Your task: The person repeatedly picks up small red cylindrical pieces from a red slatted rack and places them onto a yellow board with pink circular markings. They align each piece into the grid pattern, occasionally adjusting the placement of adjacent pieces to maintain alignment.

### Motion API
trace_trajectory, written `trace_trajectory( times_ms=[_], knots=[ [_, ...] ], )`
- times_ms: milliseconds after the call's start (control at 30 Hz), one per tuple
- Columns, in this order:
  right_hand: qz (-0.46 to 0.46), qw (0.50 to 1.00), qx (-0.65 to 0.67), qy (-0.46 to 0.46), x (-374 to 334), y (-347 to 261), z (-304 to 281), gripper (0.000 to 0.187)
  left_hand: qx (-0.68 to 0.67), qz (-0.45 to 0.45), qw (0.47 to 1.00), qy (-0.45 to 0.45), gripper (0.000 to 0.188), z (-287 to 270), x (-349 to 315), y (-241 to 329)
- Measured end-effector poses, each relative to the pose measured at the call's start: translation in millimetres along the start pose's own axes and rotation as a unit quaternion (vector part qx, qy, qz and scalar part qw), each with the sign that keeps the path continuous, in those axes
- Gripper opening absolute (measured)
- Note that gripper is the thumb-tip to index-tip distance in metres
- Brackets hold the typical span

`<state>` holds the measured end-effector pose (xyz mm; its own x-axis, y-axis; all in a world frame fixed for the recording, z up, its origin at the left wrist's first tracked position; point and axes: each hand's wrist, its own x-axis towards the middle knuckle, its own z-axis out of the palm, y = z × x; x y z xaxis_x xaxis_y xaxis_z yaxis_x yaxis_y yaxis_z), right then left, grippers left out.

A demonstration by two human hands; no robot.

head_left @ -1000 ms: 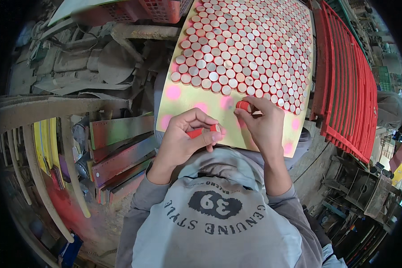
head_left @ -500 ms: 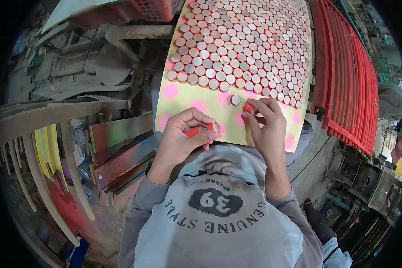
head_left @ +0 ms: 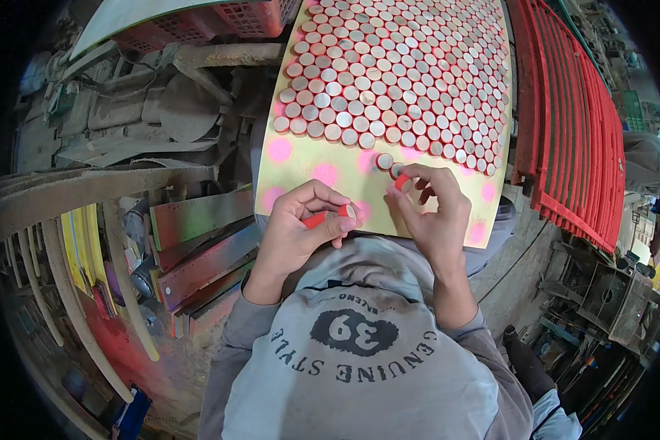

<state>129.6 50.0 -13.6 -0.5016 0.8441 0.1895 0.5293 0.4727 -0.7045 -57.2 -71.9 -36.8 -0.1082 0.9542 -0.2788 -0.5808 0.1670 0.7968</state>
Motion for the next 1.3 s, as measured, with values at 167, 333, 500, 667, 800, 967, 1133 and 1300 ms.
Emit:
trace_trajectory(
  times_ms=[167, 333, 500, 667, 800, 967, 1133, 1300],
  knots=[
    [-0.056, 0.997, -0.005, -0.043, -2.0, 2.4, 3.7, 0.037, 0.005, 0.005, 1.000, -0.003, 0.022, 1.5, 1.4, -1.6],
    [-0.075, 0.995, -0.043, -0.053, 1.9, 0.2, 5.0, 0.040, 0.019, 0.006, 1.000, 0.007, 0.022, 0.7, 1.4, 2.8],
    [-0.094, 0.994, -0.029, -0.046, 2.1, 5.9, 1.8, 0.037, 0.012, 0.007, 1.000, 0.004, 0.022, 0.7, 1.4, 1.5],
    [-0.077, 0.995, -0.040, -0.052, 1.8, 7.6, 2.5, 0.036, 0.027, 0.014, 1.000, 0.004, 0.021, -0.6, 2.5, -1.3],
    [-0.078, 0.994, -0.050, -0.054, 4.5, 5.0, 4.0, 0.035, 0.027, 0.009, 1.000, 0.004, 0.021, -1.2, 3.1, 0.4],
    [-0.079, 0.995, -0.044, -0.053, 5.4, 5.7, 4.0, 0.035, 0.022, 0.008, 1.000, 0.011, 0.022, -2.2, 3.0, 1.7],
    [-0.072, 0.994, -0.053, -0.062, 4.4, 5.9, 5.4, 0.034, 0.004, 0.002, 1.000, 0.009, 0.023, -0.3, 3.5, 1.7],
    [-0.069, 0.995, -0.049, -0.060, 5.4, 5.3, 6.9, 0.033, 0.006, 0.005, 1.000, 0.008, 0.023, 0.9, 4.2, 2.2]
  ],
)
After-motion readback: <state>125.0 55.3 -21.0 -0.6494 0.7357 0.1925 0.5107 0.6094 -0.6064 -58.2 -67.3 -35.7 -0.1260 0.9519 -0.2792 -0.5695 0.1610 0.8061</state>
